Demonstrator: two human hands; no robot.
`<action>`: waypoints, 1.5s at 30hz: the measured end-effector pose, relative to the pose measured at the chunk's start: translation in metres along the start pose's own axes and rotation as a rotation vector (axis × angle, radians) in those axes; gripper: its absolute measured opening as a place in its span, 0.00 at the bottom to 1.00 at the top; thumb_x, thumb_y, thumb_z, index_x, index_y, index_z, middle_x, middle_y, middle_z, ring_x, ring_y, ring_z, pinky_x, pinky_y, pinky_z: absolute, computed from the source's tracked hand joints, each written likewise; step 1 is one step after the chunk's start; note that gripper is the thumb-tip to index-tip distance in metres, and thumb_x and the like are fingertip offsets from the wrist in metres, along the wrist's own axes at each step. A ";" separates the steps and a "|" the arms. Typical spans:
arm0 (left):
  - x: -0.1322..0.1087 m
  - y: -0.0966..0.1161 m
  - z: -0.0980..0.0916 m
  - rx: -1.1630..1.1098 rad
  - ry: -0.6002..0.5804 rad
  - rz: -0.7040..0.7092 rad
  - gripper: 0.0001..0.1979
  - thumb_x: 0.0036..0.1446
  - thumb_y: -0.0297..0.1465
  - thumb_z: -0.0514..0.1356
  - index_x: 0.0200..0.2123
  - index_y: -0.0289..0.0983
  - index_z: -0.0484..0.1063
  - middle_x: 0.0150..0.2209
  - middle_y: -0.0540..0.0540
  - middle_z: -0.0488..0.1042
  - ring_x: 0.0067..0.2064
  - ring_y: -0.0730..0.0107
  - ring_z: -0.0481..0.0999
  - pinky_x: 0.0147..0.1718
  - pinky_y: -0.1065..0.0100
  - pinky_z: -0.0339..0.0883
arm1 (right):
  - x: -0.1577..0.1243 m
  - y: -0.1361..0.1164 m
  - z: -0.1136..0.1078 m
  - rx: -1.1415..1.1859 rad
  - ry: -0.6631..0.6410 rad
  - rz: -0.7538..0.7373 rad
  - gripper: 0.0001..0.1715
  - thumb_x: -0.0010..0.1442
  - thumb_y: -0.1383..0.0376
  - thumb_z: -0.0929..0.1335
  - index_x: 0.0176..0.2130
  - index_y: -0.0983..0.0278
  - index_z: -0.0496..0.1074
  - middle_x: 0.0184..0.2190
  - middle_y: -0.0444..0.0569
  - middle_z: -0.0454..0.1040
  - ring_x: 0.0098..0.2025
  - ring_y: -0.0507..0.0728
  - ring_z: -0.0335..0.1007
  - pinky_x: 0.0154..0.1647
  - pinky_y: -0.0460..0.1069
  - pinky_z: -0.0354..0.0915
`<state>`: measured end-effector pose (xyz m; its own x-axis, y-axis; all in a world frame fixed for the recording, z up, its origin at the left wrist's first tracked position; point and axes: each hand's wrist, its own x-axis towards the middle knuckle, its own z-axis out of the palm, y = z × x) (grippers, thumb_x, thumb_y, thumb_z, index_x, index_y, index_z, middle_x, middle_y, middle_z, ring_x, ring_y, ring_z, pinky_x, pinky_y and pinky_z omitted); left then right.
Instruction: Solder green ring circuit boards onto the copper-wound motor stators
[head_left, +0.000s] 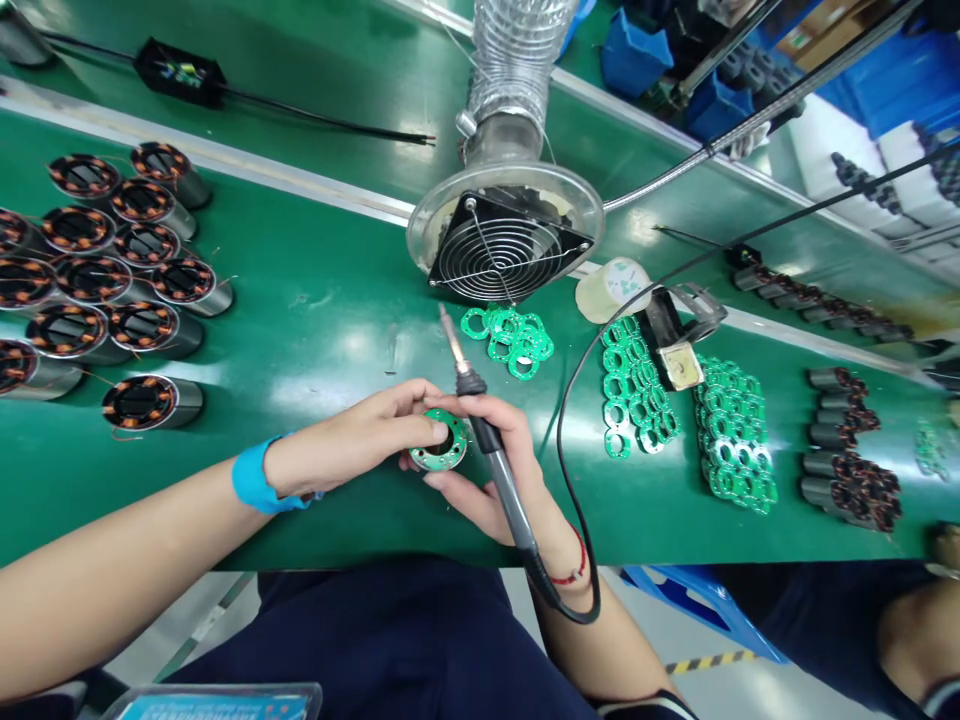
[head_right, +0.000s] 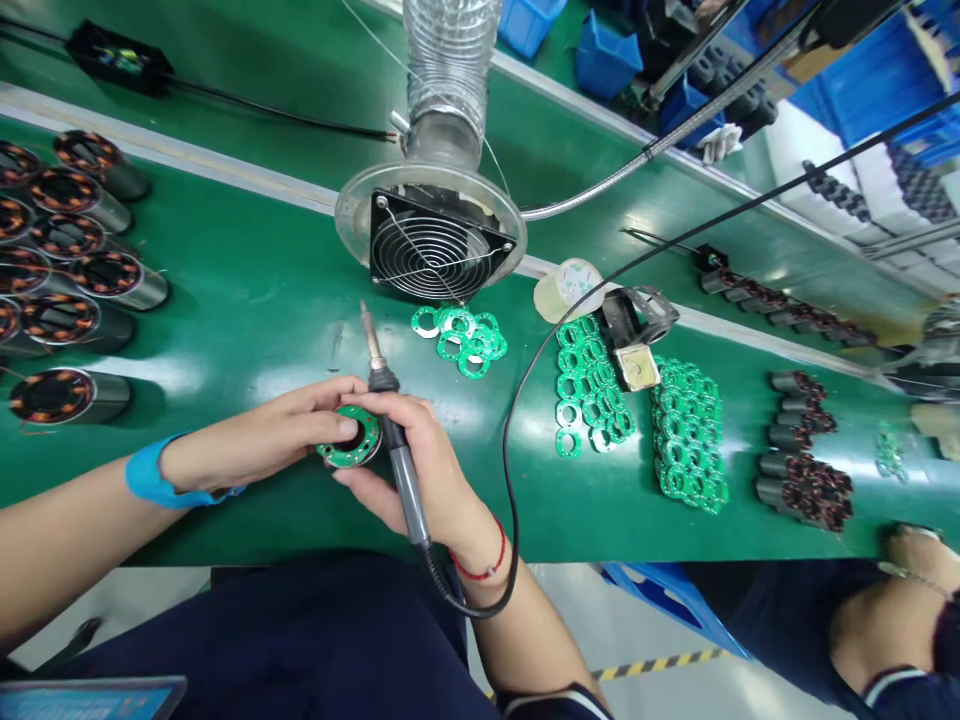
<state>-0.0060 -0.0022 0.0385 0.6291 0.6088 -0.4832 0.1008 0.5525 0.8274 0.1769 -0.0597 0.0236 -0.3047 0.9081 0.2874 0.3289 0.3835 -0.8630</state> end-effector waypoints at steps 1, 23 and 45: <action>0.000 -0.001 0.000 -0.037 -0.005 -0.010 0.12 0.54 0.38 0.62 0.40 0.38 0.70 0.35 0.50 0.72 0.35 0.69 0.71 0.35 0.66 0.67 | -0.001 0.001 0.002 -0.029 0.066 -0.004 0.35 0.61 0.64 0.73 0.62 0.51 0.57 0.54 0.50 0.75 0.54 0.60 0.75 0.56 0.60 0.72; 0.026 0.050 -0.067 0.303 0.588 0.110 0.17 0.53 0.37 0.67 0.42 0.35 0.69 0.30 0.53 0.75 0.31 0.73 0.75 0.34 0.69 0.68 | -0.016 0.039 -0.029 -0.290 0.628 -0.162 0.23 0.62 0.71 0.68 0.56 0.56 0.71 0.38 0.48 0.82 0.43 0.60 0.77 0.46 0.59 0.71; -0.048 0.092 -0.135 1.197 0.972 0.019 0.09 0.64 0.32 0.57 0.39 0.35 0.76 0.42 0.44 0.76 0.45 0.63 0.73 0.53 0.61 0.67 | -0.009 0.037 -0.029 -0.134 0.849 0.002 0.14 0.63 0.64 0.71 0.48 0.66 0.74 0.28 0.44 0.80 0.26 0.55 0.78 0.36 0.54 0.70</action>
<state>-0.1314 0.0961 0.0993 -0.0429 0.9966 -0.0705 0.9369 0.0647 0.3436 0.2175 -0.0486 0.0008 0.4503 0.7068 0.5456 0.4479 0.3497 -0.8228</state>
